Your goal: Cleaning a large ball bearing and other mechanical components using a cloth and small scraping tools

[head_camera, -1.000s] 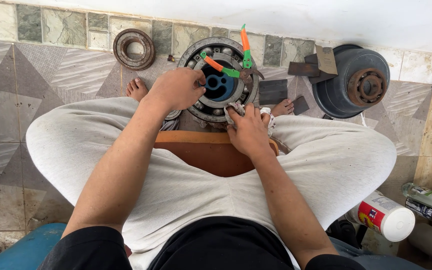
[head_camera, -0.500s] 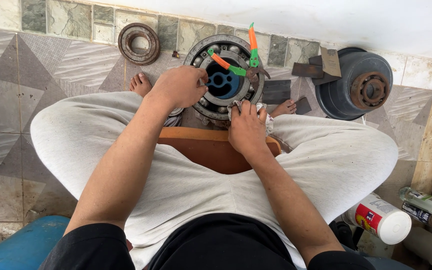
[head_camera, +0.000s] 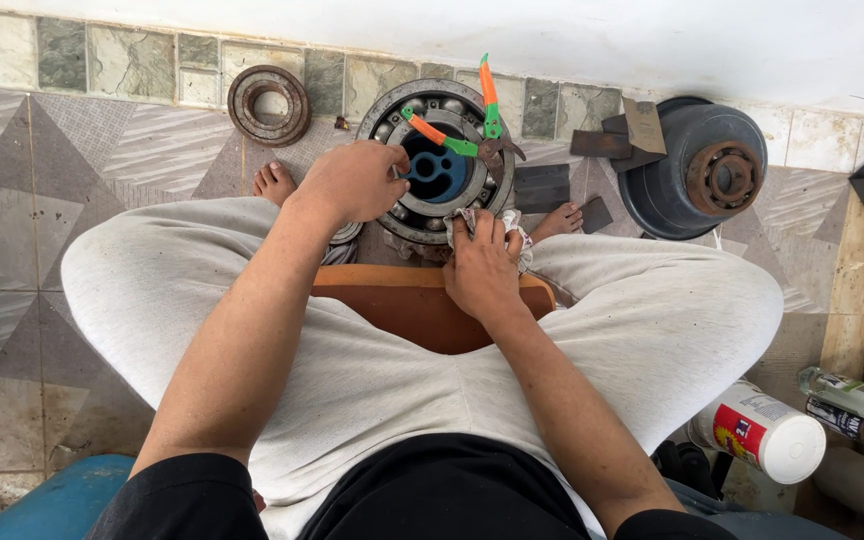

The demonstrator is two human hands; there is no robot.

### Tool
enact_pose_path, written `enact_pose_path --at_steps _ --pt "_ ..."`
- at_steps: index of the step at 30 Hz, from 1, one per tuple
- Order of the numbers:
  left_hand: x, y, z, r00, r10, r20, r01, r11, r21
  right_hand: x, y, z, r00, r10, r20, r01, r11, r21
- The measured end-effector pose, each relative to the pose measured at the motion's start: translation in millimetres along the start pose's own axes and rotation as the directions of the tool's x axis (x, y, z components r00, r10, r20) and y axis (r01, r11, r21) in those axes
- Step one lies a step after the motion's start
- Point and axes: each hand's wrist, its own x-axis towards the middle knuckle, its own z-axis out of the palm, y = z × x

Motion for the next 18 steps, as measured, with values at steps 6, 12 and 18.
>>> enact_pose_path --at_steps 6,12,18 --pt "-2 0 3 1.0 -0.013 0.008 0.013 1.0 0.0 2 -4 0 1.0 0.01 0.005 -0.01 1.0 0.003" --pt "-9 7 -3 0.999 -0.006 0.042 0.006 1.0 -0.002 10 12 -11 0.988 0.053 0.145 -0.064 0.995 0.073" --pt "-11 18 -13 0.997 -0.003 0.082 0.004 1.0 -0.015 12 24 -18 0.983 0.057 0.173 -0.079 0.989 0.122"
